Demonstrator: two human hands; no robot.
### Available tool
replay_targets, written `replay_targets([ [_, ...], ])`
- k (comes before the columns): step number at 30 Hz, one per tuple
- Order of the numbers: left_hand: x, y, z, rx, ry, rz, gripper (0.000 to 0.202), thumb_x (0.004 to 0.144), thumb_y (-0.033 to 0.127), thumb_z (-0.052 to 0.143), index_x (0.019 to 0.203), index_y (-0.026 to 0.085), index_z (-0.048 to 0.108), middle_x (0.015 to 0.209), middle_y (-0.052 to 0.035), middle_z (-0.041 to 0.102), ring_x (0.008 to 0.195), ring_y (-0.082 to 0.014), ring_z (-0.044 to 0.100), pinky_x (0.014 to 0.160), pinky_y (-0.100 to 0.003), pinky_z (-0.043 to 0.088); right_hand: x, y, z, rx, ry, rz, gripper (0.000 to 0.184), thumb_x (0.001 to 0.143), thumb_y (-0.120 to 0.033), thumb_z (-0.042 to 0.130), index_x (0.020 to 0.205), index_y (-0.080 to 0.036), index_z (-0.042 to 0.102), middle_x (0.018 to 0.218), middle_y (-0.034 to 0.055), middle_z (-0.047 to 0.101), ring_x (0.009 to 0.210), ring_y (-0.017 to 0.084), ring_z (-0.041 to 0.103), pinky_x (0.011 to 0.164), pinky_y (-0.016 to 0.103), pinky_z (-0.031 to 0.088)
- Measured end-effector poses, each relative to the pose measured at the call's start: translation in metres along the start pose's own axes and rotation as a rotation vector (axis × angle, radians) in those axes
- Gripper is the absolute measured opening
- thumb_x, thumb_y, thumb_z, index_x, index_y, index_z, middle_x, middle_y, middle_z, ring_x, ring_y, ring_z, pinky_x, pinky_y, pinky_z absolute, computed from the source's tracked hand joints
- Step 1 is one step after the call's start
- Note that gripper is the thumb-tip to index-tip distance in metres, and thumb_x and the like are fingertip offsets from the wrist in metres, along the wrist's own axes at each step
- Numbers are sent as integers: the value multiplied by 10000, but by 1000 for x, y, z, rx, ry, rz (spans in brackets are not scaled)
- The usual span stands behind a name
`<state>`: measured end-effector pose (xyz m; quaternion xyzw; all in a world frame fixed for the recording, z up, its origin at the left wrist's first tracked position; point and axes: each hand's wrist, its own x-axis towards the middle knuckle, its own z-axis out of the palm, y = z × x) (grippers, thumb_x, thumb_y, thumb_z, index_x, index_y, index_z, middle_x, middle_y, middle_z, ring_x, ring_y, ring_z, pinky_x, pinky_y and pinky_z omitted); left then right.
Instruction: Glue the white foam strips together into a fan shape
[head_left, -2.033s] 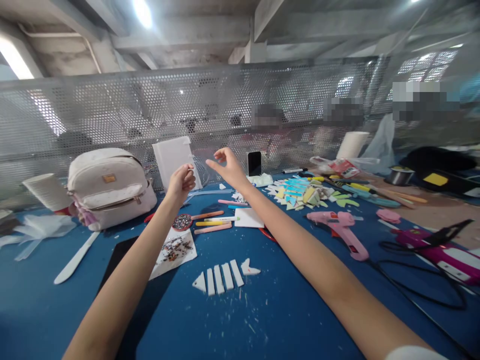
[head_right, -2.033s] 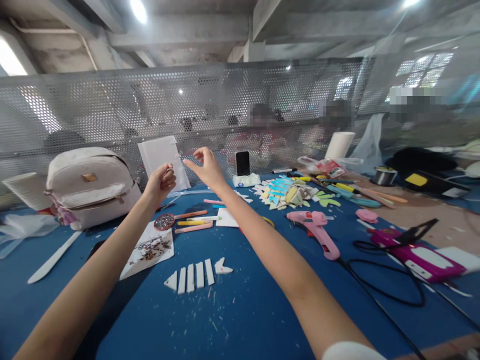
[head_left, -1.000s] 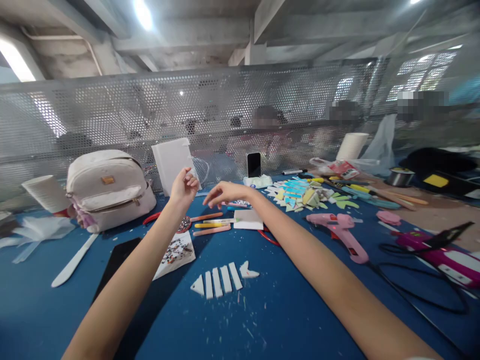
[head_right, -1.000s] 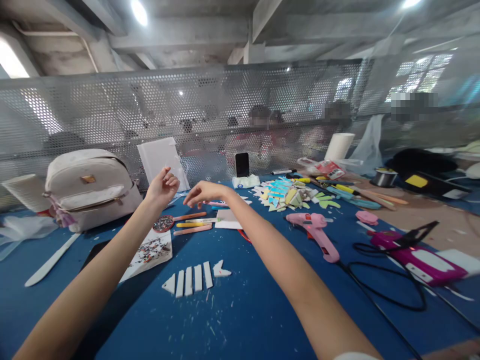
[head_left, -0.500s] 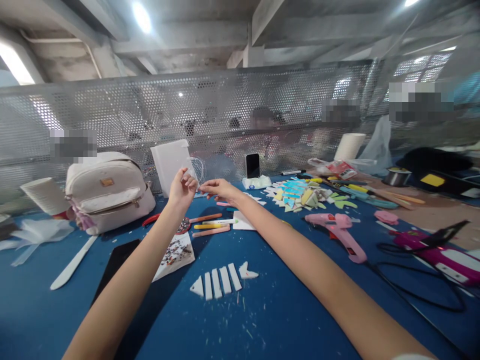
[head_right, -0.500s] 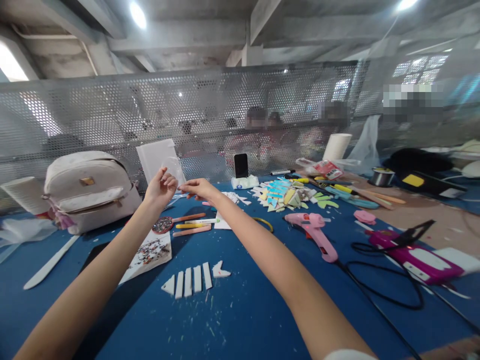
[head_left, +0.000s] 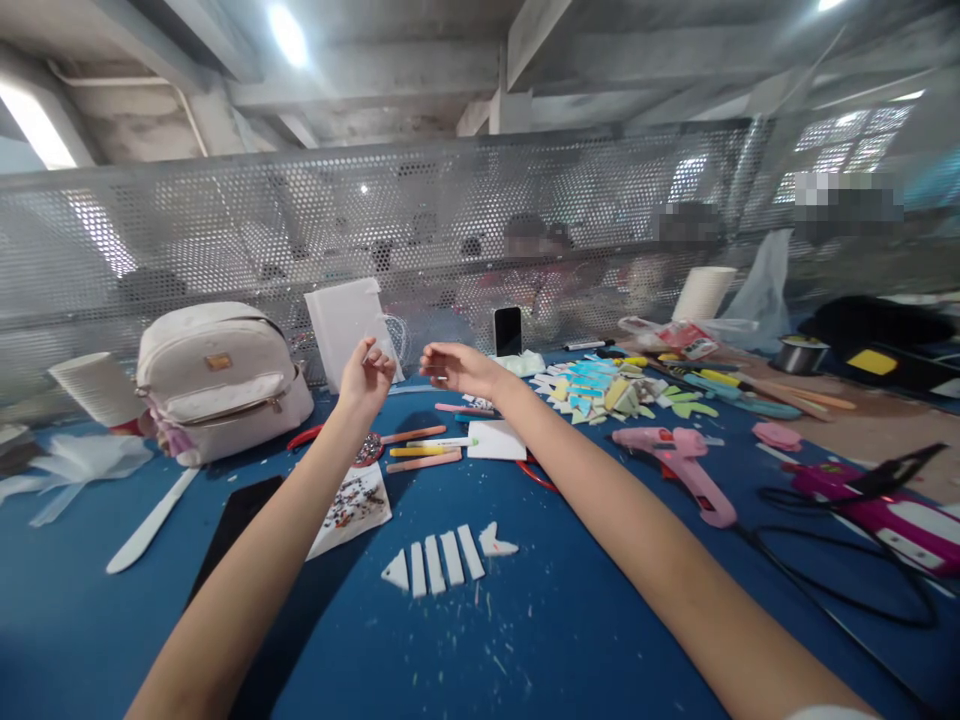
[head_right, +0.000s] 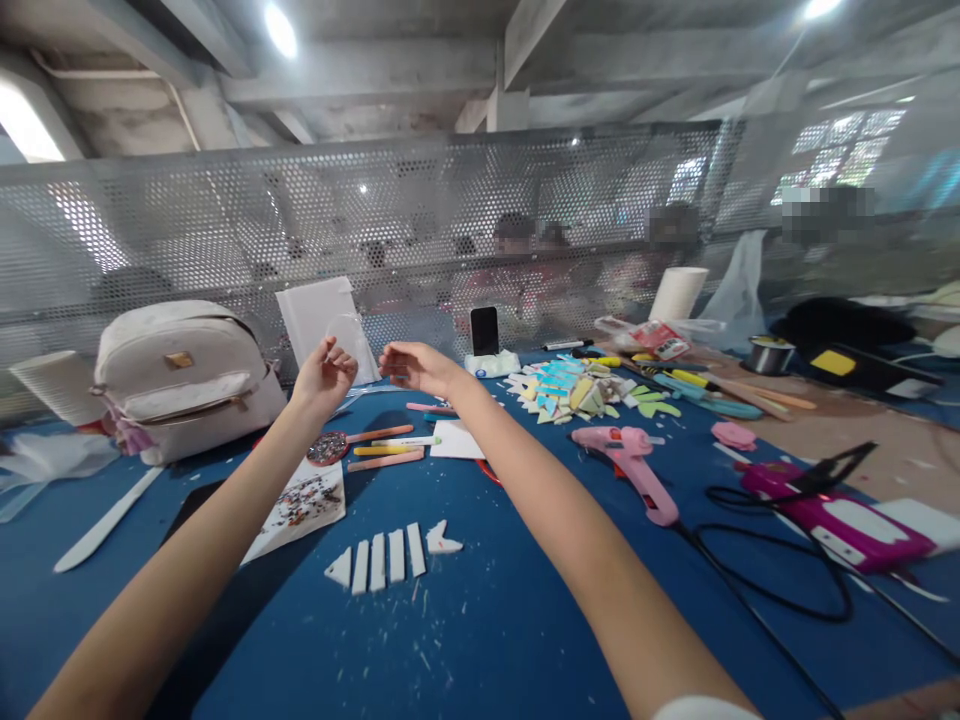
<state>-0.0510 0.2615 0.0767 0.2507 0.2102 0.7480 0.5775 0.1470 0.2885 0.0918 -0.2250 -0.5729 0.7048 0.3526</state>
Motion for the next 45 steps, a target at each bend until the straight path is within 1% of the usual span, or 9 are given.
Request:
replay_targets([
  [9, 5, 6, -9, 28, 17, 8, 316, 967, 338, 611, 1233, 168, 588, 1220, -89, 623, 1007, -213, 652, 845, -409, 574, 7, -9, -32, 70, 339, -192, 314, 984, -360, 588, 1229, -163, 596, 1200, 91, 626, 983, 208, 647, 828, 400, 571],
  [14, 5, 16, -15, 37, 21, -3, 313, 966, 336, 614, 1225, 162, 589, 1194, -85, 631, 979, -205, 658, 820, -395, 581, 3, -12, -45, 23, 438, -220, 326, 983, -357, 590, 1249, -169, 589, 1237, 98, 613, 1023, 221, 638, 859, 423, 562],
  [17, 4, 19, -16, 41, 11, -20, 305, 966, 332, 616, 1214, 158, 592, 1171, -80, 637, 953, -197, 662, 798, -380, 586, 4, -10, -44, -25, 452, -198, 330, 981, -355, 594, 1252, -166, 588, 1237, 98, 613, 1027, 224, 638, 861, 426, 562],
  [22, 2, 18, -14, 63, -33, -62, 303, 966, 331, 616, 1214, 158, 593, 1172, -80, 637, 955, -197, 662, 800, -381, 585, 10, -1, -29, -147, 408, -164, 305, 978, -343, 601, 1219, -156, 603, 1198, 91, 630, 998, 214, 648, 841, 411, 569],
  [27, -1, 14, -9, 112, -97, -136, 301, 965, 328, 617, 1212, 158, 594, 1173, -81, 637, 958, -198, 661, 802, -383, 585, 9, 2, -17, -301, 373, -206, 287, 977, -321, 603, 1218, -165, 607, 1235, 94, 618, 1033, 219, 638, 868, 420, 562],
  [30, -3, 12, -6, 151, -135, -194, 295, 964, 325, 618, 1205, 156, 596, 1161, -78, 640, 944, -193, 663, 790, -375, 587, 6, 1, -14, -397, 322, -217, 291, 976, -316, 605, 1226, -168, 607, 1252, 96, 614, 1057, 226, 632, 890, 433, 554],
  [36, -4, 9, -5, 231, -194, -297, 285, 964, 321, 619, 1194, 152, 599, 1138, -73, 645, 918, -184, 665, 768, -360, 589, 5, 1, -5, -563, 234, -195, 224, 967, -306, 624, 1115, -139, 645, 1094, 68, 670, 926, 187, 665, 806, 378, 577],
  [40, -2, 11, -9, 283, -207, -334, 300, 962, 323, 621, 1209, 155, 595, 1170, -80, 638, 956, -198, 662, 800, -382, 586, 2, -4, -5, -579, 280, -254, 213, 967, -313, 625, 1079, -135, 652, 1055, 60, 678, 893, 177, 667, 782, 361, 578],
  [45, 2, 15, -16, 332, -204, -332, 302, 962, 324, 622, 1210, 155, 595, 1170, -80, 638, 957, -198, 663, 800, -383, 586, -2, -12, -14, -517, 390, -322, 228, 981, -334, 600, 1103, -146, 644, 1064, 63, 669, 881, 172, 660, 769, 351, 577],
])
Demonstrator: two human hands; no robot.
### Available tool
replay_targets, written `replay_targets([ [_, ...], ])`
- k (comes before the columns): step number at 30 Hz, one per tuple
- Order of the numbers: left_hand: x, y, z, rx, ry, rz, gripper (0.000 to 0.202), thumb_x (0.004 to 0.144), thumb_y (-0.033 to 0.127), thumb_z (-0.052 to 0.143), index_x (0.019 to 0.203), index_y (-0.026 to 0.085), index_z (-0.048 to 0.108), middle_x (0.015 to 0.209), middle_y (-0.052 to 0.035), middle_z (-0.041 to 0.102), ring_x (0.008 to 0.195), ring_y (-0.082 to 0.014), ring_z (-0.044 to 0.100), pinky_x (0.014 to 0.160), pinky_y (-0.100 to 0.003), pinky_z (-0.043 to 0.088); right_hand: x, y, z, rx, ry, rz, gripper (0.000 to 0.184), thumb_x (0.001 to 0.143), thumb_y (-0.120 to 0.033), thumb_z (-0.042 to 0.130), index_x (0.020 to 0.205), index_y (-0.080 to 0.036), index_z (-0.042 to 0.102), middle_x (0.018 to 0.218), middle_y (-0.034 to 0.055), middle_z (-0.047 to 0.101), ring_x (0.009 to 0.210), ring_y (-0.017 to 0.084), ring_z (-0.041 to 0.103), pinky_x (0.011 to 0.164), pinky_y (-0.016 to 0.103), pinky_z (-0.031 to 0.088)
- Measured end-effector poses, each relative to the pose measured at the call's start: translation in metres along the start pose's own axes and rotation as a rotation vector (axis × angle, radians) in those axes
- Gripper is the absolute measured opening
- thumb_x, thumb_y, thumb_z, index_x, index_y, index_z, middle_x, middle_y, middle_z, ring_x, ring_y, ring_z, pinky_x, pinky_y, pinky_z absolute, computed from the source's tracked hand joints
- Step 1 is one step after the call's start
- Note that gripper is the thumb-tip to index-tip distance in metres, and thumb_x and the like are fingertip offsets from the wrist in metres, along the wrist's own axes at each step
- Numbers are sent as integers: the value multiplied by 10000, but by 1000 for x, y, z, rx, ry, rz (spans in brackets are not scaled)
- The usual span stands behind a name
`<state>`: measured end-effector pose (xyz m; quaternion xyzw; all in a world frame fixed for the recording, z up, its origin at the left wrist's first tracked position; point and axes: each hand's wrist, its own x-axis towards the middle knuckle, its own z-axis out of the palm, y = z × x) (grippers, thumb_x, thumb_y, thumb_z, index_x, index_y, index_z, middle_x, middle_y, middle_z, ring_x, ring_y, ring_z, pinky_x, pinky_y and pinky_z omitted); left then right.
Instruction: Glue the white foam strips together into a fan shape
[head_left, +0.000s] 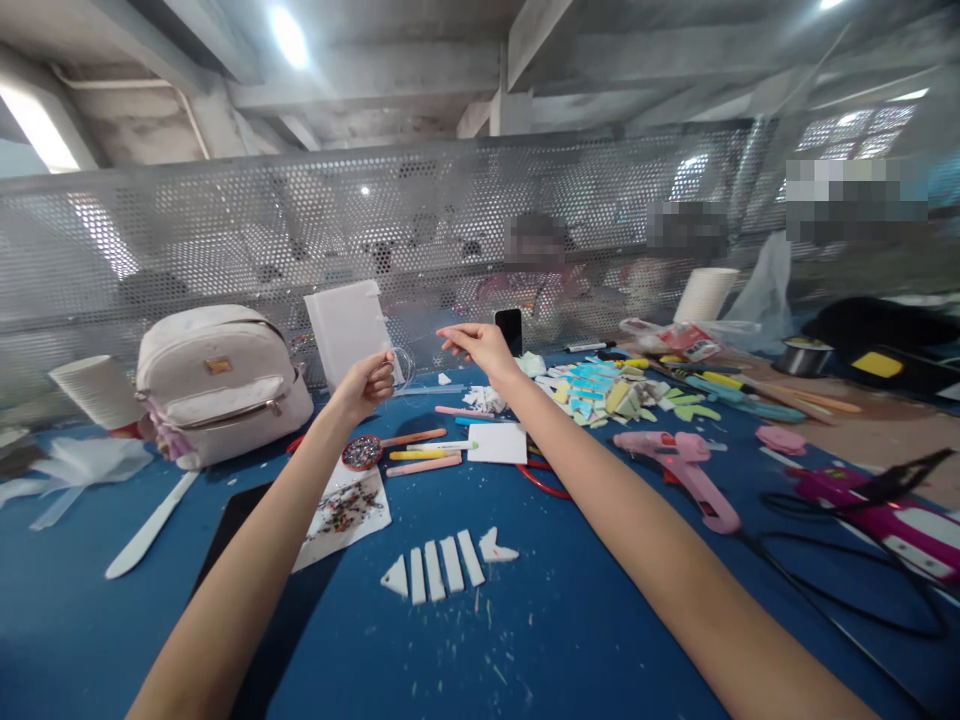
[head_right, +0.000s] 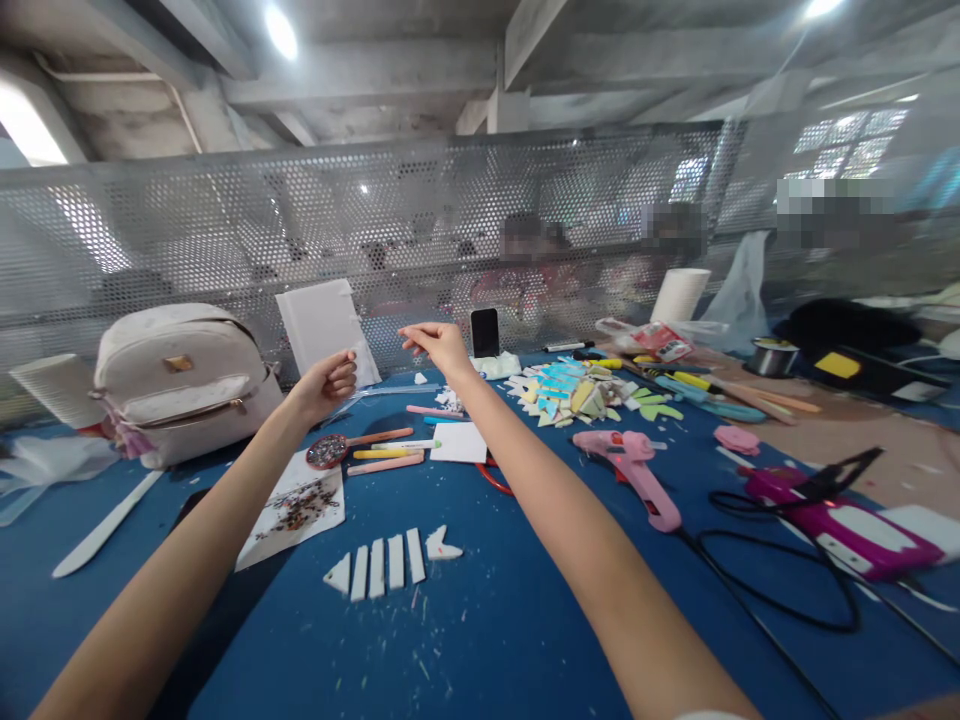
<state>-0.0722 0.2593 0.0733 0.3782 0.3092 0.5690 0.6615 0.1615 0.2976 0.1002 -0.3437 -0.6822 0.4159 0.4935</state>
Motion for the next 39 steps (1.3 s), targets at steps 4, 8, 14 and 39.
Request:
replay_targets([
  [4, 0, -1, -6, 24, 9, 9, 285, 964, 323, 620, 1190, 151, 600, 1130, -72, 646, 910, -182, 666, 761, -356, 590, 6, 5, -4, 75, 85, 16, 250, 987, -357, 589, 1097, -139, 638, 1020, 54, 669, 825, 158, 658, 723, 330, 577],
  [8, 0, -2, -10, 49, 15, 18, 288, 963, 325, 620, 1192, 151, 600, 1135, -73, 645, 916, -185, 666, 766, -360, 589, 12, 11, -5, 173, 181, 36, 265, 991, -371, 578, 1125, -148, 630, 1053, 62, 664, 845, 164, 658, 736, 337, 578],
  [14, 0, -2, -13, 105, 18, 35, 310, 962, 332, 621, 1216, 157, 593, 1183, -83, 634, 973, -205, 660, 814, -393, 583, 20, 13, -17, 317, 328, 60, 269, 1004, -382, 552, 1140, -162, 623, 1064, 66, 657, 832, 155, 648, 722, 322, 574],
  [39, -17, 0, 43, 664, -144, 347, 274, 953, 321, 635, 1168, 152, 620, 1159, -74, 648, 976, -205, 659, 833, -397, 574, -10, -17, 22, 61, -442, 21, 246, 861, -195, 743, 1087, -144, 663, 811, 4, 702, 590, 92, 613, 517, 187, 464],
])
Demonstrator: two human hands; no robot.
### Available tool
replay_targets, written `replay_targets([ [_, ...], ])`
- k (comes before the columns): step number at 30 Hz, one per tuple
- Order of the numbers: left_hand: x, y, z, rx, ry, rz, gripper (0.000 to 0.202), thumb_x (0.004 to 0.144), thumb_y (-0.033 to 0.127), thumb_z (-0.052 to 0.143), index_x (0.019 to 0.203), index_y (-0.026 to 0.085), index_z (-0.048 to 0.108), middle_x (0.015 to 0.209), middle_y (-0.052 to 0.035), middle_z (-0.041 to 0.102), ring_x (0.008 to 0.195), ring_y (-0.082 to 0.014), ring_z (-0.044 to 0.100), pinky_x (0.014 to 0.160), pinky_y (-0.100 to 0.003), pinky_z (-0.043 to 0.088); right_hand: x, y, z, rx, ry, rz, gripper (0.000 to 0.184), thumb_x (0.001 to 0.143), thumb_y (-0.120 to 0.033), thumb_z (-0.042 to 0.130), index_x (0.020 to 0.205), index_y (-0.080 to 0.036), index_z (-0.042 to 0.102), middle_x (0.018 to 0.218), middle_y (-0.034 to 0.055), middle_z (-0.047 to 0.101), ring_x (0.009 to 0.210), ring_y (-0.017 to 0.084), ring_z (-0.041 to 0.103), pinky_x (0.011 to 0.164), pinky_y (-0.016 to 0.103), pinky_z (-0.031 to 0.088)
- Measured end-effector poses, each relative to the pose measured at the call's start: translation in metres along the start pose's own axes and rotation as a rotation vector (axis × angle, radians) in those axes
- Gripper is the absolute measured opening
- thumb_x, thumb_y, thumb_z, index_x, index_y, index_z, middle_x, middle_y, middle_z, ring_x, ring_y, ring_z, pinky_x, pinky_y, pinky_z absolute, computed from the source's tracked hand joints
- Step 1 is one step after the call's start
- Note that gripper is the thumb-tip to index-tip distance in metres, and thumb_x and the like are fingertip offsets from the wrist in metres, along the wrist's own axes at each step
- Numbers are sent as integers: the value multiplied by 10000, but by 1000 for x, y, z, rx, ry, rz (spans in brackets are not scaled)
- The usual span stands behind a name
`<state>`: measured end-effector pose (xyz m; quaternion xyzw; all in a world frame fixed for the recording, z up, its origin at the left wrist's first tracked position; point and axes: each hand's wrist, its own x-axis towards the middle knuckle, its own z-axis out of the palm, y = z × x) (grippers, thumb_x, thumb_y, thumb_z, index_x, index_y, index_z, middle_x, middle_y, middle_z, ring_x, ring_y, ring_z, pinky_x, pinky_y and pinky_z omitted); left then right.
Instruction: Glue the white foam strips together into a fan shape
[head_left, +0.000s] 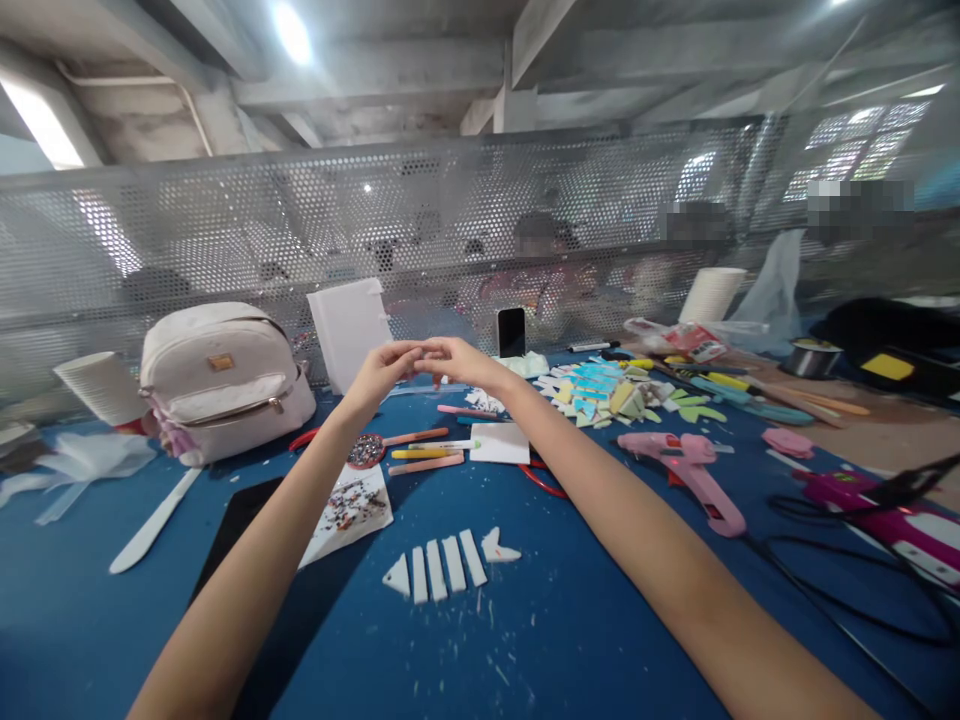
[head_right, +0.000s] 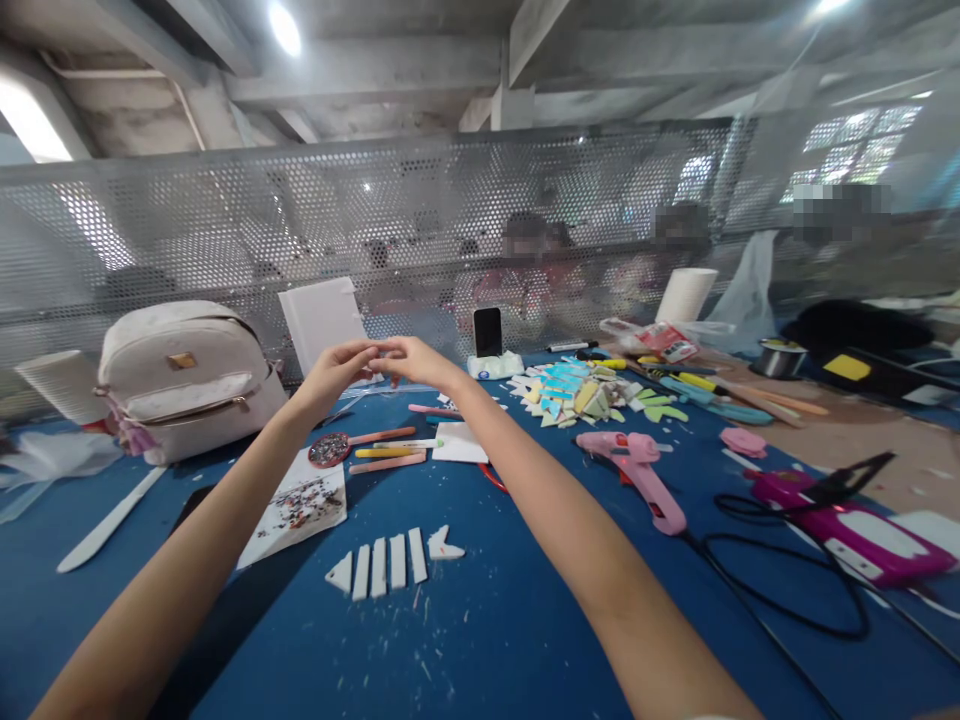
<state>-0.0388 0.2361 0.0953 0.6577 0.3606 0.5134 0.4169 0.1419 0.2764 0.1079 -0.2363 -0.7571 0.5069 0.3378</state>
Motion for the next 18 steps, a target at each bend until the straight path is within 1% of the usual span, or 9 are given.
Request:
replay_targets([
  [2, -2, 4, 1, 40, 12, 11, 280, 959, 341, 625, 1163, 149, 620, 1137, -72, 652, 955, -199, 661, 819, -390, 575, 3, 3, -5, -31, -11, -10, 136, 923, -215, 679, 1024, -126, 659, 762, -19, 654, 552, 75, 568, 509, 191, 473],
  [3, -3, 6, 0, 52, 18, 15, 287, 963, 354, 617, 1164, 149, 619, 1126, -71, 654, 945, -196, 663, 812, -387, 576, 5, 6, -8, -40, -9, -13, 133, 950, -241, 649, 1010, -122, 652, 768, -21, 640, 557, 76, 563, 513, 198, 485],
  [6, -4, 8, -5, 77, 31, 11, 298, 971, 376, 601, 1162, 147, 616, 1096, -68, 659, 903, -183, 666, 784, -372, 579, 9, 17, -18, -41, 16, -29, 215, 991, -332, 589, 1014, -123, 637, 843, 3, 640, 625, 95, 596, 558, 232, 527],
  [8, -3, 8, -11, 89, 51, 4, 292, 972, 375, 600, 1153, 146, 616, 1077, -64, 660, 874, -174, 666, 759, -356, 581, 11, 24, -23, -28, 45, -49, 247, 996, -363, 576, 1041, -127, 631, 887, 18, 647, 668, 109, 615, 587, 251, 542],
  [12, -1, 5, -22, 128, 117, 2, 299, 979, 384, 588, 1159, 146, 609, 1057, -60, 659, 839, -163, 664, 725, -336, 582, 12, 30, -29, -8, 91, -79, 263, 995, -376, 573, 1073, -131, 627, 929, 31, 653, 710, 123, 629, 619, 271, 555],
  [15, -2, 5, -27, 207, 153, 5, 301, 975, 372, 596, 1176, 149, 604, 1089, -66, 655, 870, -172, 665, 743, -347, 584, 13, 31, -30, -6, 101, -77, 265, 993, -376, 576, 1084, -132, 627, 954, 38, 657, 738, 133, 638, 643, 286, 562],
  [18, -3, 5, -30, 325, 152, -2, 272, 956, 327, 631, 1159, 148, 617, 1119, -69, 653, 914, -184, 664, 777, -364, 584, 14, 32, -31, -9, 104, -66, 258, 994, -370, 577, 1075, -131, 628, 935, 33, 655, 716, 125, 632, 622, 272, 557],
])
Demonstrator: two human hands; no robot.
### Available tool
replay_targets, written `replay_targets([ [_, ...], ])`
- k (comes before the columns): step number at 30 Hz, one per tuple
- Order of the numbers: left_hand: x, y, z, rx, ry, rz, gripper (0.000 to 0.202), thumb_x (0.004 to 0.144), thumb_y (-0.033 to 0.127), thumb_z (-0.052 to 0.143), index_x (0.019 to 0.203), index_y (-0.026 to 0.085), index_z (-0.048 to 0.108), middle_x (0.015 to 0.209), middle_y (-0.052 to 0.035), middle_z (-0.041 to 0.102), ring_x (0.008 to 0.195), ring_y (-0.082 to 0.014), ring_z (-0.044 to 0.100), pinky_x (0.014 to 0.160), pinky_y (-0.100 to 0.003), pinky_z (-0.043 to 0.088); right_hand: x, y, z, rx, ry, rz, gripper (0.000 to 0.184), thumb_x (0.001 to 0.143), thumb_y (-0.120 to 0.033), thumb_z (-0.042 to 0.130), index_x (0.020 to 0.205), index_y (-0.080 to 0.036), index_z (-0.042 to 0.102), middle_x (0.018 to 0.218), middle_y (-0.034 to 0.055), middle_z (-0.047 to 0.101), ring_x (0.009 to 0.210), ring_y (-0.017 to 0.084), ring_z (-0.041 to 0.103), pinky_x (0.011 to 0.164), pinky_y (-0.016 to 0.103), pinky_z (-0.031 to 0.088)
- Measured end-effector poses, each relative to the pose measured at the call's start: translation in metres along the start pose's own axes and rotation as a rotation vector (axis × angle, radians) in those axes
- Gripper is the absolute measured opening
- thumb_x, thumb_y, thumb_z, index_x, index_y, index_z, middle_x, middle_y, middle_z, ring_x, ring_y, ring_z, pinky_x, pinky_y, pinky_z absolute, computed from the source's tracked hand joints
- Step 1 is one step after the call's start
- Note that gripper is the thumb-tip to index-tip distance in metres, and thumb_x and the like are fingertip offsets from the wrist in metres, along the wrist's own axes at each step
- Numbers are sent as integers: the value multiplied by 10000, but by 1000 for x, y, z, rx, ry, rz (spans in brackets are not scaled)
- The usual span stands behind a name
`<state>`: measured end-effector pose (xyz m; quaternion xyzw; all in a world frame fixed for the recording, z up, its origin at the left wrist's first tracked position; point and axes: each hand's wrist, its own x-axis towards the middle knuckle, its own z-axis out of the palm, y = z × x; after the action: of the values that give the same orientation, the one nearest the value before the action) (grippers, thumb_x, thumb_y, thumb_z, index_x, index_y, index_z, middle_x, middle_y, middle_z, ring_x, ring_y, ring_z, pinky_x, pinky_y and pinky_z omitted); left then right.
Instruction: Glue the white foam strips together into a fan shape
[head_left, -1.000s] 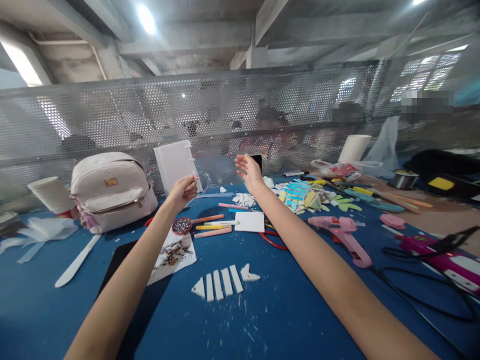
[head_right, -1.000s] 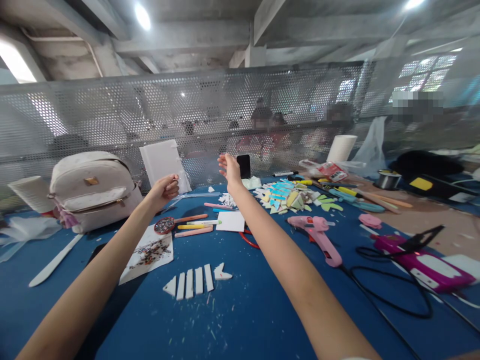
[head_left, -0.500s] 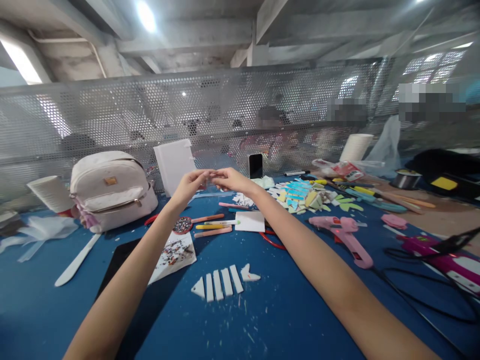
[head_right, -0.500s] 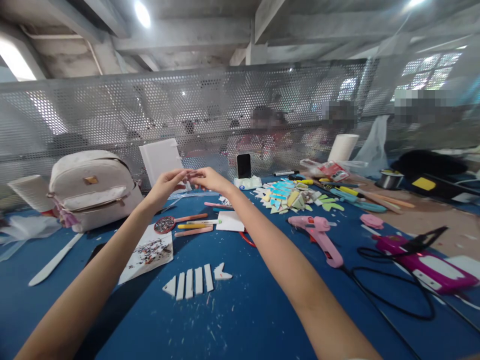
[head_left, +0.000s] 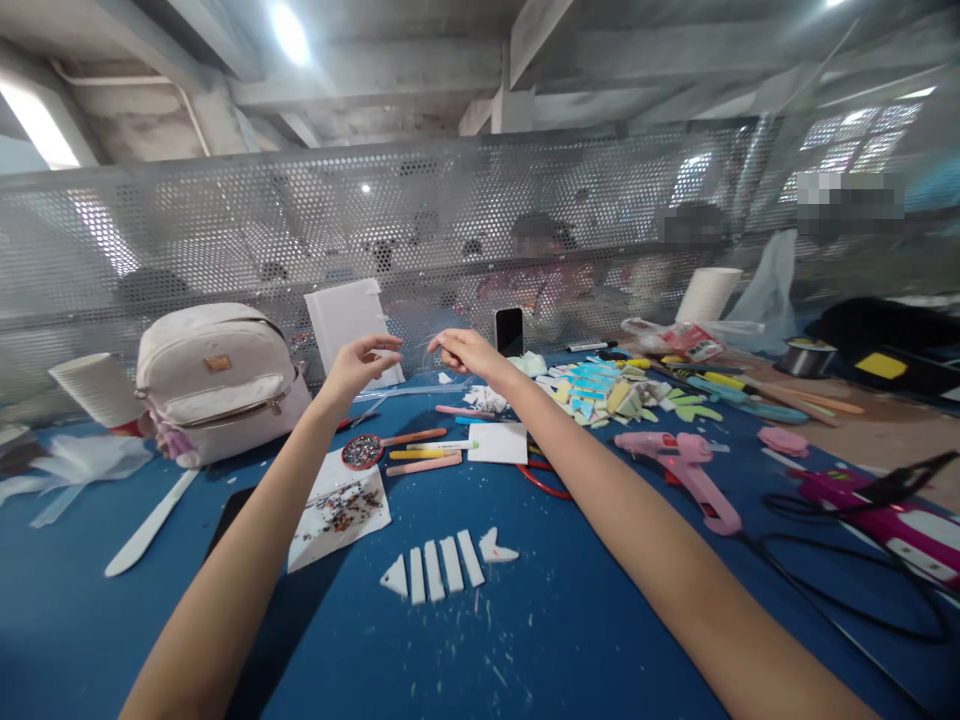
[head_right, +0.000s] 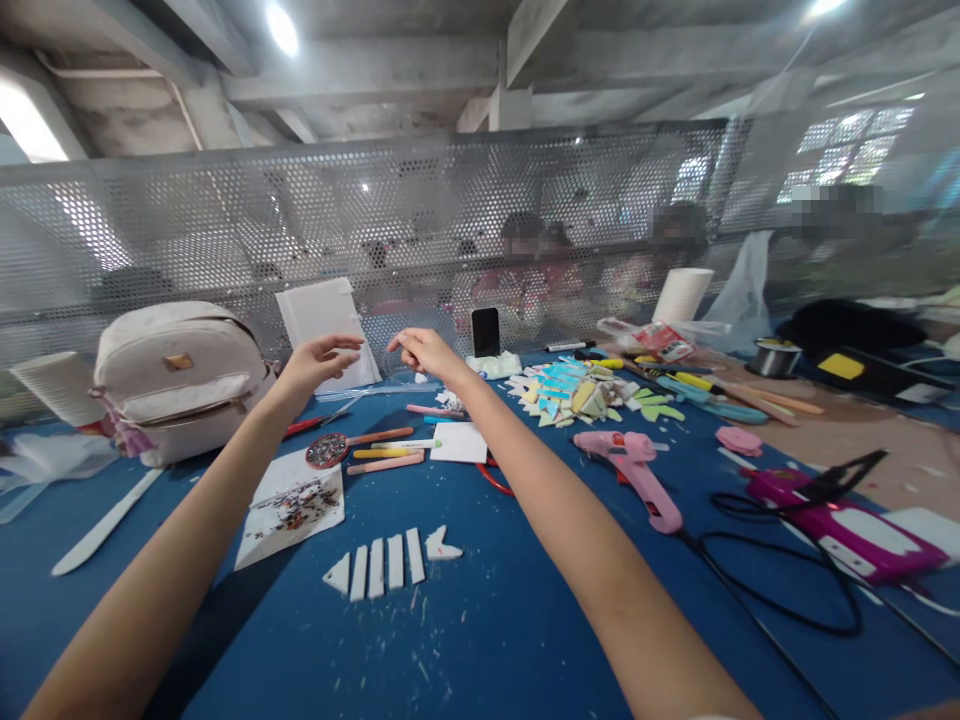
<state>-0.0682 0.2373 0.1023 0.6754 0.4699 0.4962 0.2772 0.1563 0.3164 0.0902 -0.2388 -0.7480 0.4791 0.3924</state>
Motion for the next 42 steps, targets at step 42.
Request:
replay_targets([
  [42, -11, -16, 25, -176, -512, -86, 304, 962, 325, 624, 1215, 158, 596, 1130, -72, 655, 907, -183, 671, 779, -368, 589, -3, -12, 6, 339, 157, 86, 254, 991, -357, 583, 1104, -133, 621, 970, 40, 654, 743, 132, 638, 637, 280, 563],
])
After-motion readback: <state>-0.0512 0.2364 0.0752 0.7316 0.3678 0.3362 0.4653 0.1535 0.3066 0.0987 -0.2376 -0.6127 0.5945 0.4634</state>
